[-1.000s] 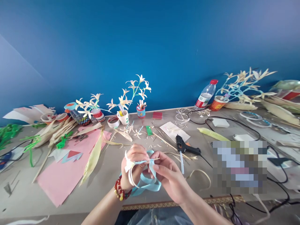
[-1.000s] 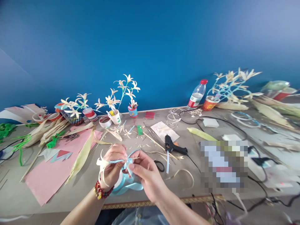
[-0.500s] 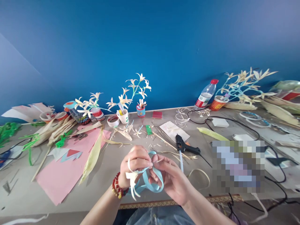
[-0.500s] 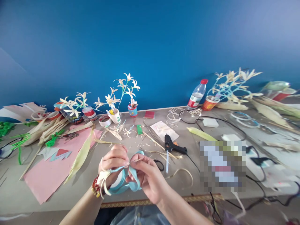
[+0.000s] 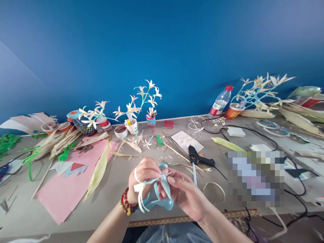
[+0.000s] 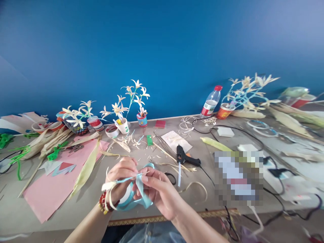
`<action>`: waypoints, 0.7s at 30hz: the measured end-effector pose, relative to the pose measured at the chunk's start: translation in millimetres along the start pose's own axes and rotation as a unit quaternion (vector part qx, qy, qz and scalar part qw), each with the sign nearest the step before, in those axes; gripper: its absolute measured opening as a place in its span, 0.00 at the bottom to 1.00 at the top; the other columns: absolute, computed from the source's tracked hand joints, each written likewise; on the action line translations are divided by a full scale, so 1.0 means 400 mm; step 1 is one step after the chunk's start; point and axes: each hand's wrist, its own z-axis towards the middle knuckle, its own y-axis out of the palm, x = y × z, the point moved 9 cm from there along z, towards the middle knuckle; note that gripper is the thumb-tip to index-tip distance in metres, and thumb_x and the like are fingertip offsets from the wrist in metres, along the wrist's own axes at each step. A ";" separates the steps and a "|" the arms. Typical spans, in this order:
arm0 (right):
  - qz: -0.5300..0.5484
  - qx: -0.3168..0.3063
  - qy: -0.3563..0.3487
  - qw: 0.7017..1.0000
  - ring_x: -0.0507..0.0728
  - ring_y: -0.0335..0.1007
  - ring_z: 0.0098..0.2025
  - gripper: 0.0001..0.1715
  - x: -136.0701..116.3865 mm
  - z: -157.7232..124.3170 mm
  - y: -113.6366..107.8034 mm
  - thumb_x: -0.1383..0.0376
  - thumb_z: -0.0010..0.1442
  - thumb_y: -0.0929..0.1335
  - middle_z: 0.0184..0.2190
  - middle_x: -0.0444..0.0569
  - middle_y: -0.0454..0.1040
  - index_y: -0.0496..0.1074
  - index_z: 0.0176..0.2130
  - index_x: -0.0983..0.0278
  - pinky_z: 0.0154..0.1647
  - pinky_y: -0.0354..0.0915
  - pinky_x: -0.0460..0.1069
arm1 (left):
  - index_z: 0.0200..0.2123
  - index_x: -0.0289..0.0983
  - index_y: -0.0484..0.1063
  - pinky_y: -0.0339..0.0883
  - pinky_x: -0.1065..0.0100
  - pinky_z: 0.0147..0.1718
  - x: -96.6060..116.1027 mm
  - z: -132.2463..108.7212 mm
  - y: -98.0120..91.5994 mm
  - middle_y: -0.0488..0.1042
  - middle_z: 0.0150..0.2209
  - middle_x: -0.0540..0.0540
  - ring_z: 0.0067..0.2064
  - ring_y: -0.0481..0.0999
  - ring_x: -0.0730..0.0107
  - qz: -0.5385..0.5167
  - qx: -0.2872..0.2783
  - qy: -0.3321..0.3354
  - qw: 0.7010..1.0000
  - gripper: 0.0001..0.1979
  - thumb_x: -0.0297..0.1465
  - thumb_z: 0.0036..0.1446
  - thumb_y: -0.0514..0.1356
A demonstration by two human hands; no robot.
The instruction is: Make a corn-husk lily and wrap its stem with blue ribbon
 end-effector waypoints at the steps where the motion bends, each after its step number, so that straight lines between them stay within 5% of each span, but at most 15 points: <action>1: -0.028 -0.010 -0.004 1.000 0.55 0.72 0.31 0.16 -0.002 -0.005 -0.002 0.57 0.55 0.75 0.31 0.51 0.77 0.73 0.38 0.65 0.37 0.68 0.51 | 0.39 0.40 0.76 0.73 0.55 0.41 -0.011 -0.001 -0.007 0.77 0.34 0.46 0.36 0.76 0.64 -0.008 0.015 -0.024 1.000 0.05 0.27 0.61 0.61; 5: -0.258 0.089 -0.107 0.956 0.57 0.71 0.40 0.17 -0.066 -0.041 -0.094 0.54 0.59 0.73 0.38 0.52 0.76 0.73 0.42 0.63 0.39 0.66 0.49 | 0.36 0.40 0.77 0.72 0.56 0.40 -0.049 -0.012 -0.023 0.77 0.34 0.46 0.37 0.78 0.62 -0.035 0.053 -0.095 0.993 0.06 0.26 0.60 0.60; 9: -0.526 0.229 -0.202 0.794 0.53 0.60 0.22 0.20 -0.169 -0.101 -0.186 0.52 0.63 0.67 0.19 0.43 0.66 0.65 0.25 0.61 0.25 0.56 0.47 | 0.33 0.39 0.77 0.72 0.60 0.37 -0.091 -0.037 -0.040 0.78 0.33 0.46 0.35 0.78 0.62 -0.058 0.108 -0.155 0.980 0.03 0.27 0.58 0.63; 14: -0.744 0.232 -0.198 0.594 0.54 0.63 0.20 0.22 -0.187 -0.104 -0.220 0.56 0.68 0.60 0.18 0.44 0.67 0.63 0.24 0.60 0.24 0.52 0.48 | 0.31 0.37 0.76 0.70 0.64 0.35 -0.149 -0.064 -0.047 0.76 0.31 0.46 0.34 0.76 0.65 -0.130 0.182 -0.247 0.943 0.04 0.31 0.56 0.65; 17: -0.806 0.208 -0.215 0.510 0.55 0.65 0.20 0.25 -0.173 -0.100 -0.226 0.56 0.69 0.59 0.17 0.46 0.69 0.64 0.22 0.60 0.23 0.52 0.49 | 0.31 0.38 0.77 0.69 0.67 0.36 -0.163 -0.059 -0.053 0.75 0.31 0.48 0.35 0.75 0.68 -0.171 0.218 -0.254 0.927 0.03 0.30 0.55 0.67; 21: -0.808 0.285 -0.281 0.432 0.57 0.69 0.23 0.24 -0.241 -0.152 -0.248 0.58 0.71 0.58 0.20 0.49 0.71 0.66 0.25 0.61 0.26 0.55 0.49 | 0.29 0.38 0.77 0.70 0.66 0.41 -0.184 -0.070 -0.099 0.76 0.31 0.49 0.36 0.75 0.69 -0.172 0.313 -0.259 0.897 0.06 0.33 0.50 0.70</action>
